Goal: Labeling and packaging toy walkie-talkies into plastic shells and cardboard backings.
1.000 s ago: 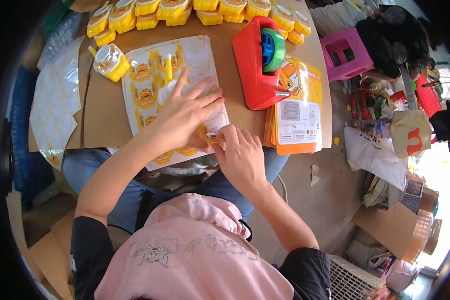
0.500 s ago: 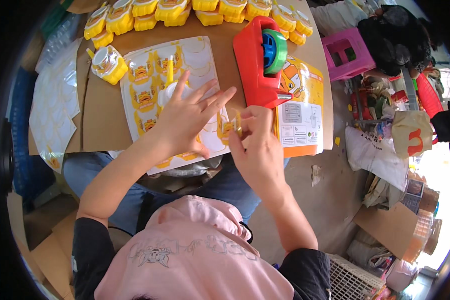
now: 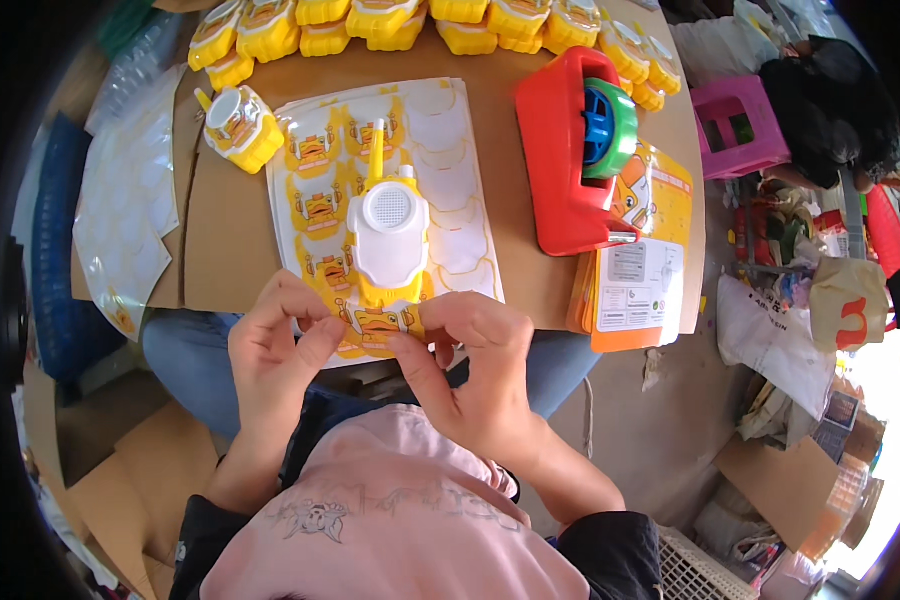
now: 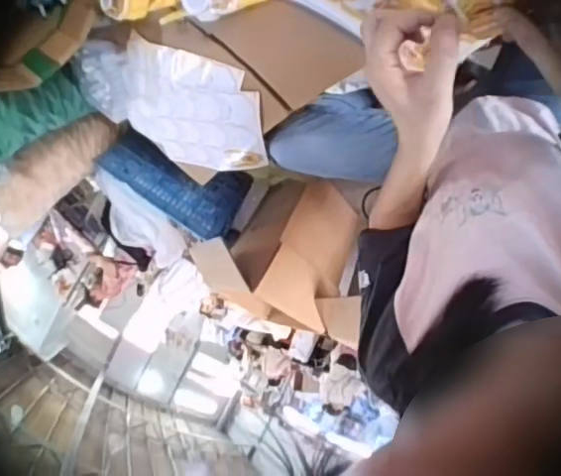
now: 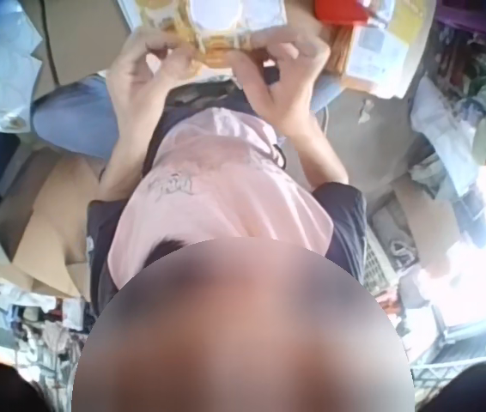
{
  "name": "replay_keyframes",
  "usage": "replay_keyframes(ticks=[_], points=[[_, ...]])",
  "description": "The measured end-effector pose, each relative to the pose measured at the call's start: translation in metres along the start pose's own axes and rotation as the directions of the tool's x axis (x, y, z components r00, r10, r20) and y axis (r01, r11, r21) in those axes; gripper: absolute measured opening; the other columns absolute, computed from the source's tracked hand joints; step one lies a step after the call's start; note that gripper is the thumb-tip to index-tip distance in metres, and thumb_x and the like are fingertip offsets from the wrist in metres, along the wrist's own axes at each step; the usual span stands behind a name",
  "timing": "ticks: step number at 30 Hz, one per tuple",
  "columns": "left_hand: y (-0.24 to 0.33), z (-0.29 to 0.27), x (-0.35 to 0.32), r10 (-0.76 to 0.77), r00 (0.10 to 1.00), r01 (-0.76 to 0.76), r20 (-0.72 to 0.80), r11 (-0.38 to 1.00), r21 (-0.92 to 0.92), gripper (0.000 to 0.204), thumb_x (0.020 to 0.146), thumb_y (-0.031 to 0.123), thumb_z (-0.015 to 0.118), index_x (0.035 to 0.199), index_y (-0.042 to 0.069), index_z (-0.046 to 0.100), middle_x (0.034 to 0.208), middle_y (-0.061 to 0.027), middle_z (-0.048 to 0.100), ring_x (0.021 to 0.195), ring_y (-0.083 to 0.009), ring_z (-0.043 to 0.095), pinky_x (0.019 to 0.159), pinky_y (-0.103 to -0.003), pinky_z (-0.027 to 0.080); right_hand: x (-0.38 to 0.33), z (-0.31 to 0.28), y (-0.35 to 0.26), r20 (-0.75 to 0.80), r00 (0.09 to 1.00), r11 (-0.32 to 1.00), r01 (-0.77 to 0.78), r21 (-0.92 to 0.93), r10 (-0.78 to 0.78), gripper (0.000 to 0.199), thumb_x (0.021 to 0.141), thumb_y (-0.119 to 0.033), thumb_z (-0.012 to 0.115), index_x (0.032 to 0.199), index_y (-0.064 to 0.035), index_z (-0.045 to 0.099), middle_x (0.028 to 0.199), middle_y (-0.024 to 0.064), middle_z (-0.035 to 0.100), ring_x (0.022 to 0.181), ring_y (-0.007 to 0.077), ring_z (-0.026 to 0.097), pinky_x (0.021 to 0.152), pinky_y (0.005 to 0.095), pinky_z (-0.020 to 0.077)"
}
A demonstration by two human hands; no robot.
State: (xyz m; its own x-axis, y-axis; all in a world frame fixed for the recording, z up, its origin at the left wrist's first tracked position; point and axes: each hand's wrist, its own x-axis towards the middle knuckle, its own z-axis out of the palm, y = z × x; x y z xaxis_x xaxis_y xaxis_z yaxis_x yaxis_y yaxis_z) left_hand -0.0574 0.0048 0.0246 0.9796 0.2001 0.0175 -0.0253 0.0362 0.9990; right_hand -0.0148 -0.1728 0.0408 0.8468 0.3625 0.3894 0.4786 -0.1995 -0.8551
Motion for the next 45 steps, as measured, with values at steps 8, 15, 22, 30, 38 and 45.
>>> replay_keyframes(ticks=[8,15,22,30,38,45], points=[[-0.009,-0.002,0.008,0.003,0.998,-0.004,-0.069,1.000,-0.004,0.009,0.075,0.002,0.069,0.079,0.001,0.061,0.079,-0.0027,0.054,0.072,-0.0089,0.047,0.067,-0.021,0.037,0.011,-0.004,0.008,0.149,0.815,0.784,-0.579,0.223,0.560,0.042,0.083,-0.003,0.065,0.121,0.0017,0.048,0.095,0.0106,0.068,0.063,0.0064,0.060,0.048,0.0163,0.0422],[-0.010,-0.006,0.012,-0.025,0.999,0.024,-0.041,0.999,-0.021,0.010,0.075,0.002,0.070,0.081,0.000,0.062,0.078,-0.0027,0.053,0.071,-0.0085,0.047,0.067,-0.021,0.038,0.004,0.000,0.016,0.095,0.826,0.789,-0.559,0.255,0.555,0.023,0.078,-0.008,0.074,0.096,0.0016,0.064,0.078,-0.0002,0.064,0.053,-0.0010,0.045,0.045,0.0135,0.0334],[-0.019,-0.007,0.025,0.142,0.990,-0.135,0.003,0.934,0.330,0.073,0.062,0.021,0.084,0.123,0.002,0.047,0.115,-0.0115,0.050,0.101,-0.0225,0.051,0.090,-0.034,0.038,0.014,0.006,0.017,-0.152,0.861,0.870,-0.460,0.176,0.486,0.007,0.080,-0.003,0.071,0.083,0.0008,0.066,0.068,-0.0041,0.058,0.056,-0.0011,0.043,0.047,0.0150,0.0324],[-0.027,-0.008,0.048,0.029,0.957,-0.215,0.288,0.734,0.644,0.119,0.058,0.026,0.086,0.145,0.004,0.007,0.141,-0.0181,0.036,0.135,-0.0324,0.031,0.109,-0.056,0.001,0.026,-0.016,0.030,-0.071,0.779,0.687,-0.502,0.525,0.623,0.013,0.081,-0.002,0.070,0.086,0.0016,0.059,0.078,0.0036,0.064,0.073,0.0062,0.061,0.065,0.0161,0.0472],[-0.040,0.001,0.036,0.135,0.965,-0.247,0.224,0.747,0.617,0.120,0.056,0.030,0.086,0.144,0.000,0.010,0.138,-0.0161,0.040,0.132,-0.0306,0.033,0.104,-0.063,-0.001,0.022,0.002,0.046,0.047,0.751,0.687,-0.626,0.370,0.659,0.012,0.079,-0.003,0.072,0.083,0.0040,0.063,0.075,0.0026,0.064,0.066,0.0049,0.058,0.060,0.0163,0.0469],[-0.044,0.001,0.034,0.188,0.958,-0.285,0.218,0.723,0.630,0.120,0.057,0.034,0.085,0.143,-0.002,0.011,0.136,-0.0154,0.043,0.131,-0.0297,0.034,0.105,-0.063,0.000,0.023,0.001,0.048,0.067,0.730,0.694,-0.671,0.260,0.680,0.014,0.078,-0.005,0.074,0.081,0.0044,0.064,0.071,0.0017,0.062,0.062,0.0028,0.055,0.054,0.0154,0.0434]])
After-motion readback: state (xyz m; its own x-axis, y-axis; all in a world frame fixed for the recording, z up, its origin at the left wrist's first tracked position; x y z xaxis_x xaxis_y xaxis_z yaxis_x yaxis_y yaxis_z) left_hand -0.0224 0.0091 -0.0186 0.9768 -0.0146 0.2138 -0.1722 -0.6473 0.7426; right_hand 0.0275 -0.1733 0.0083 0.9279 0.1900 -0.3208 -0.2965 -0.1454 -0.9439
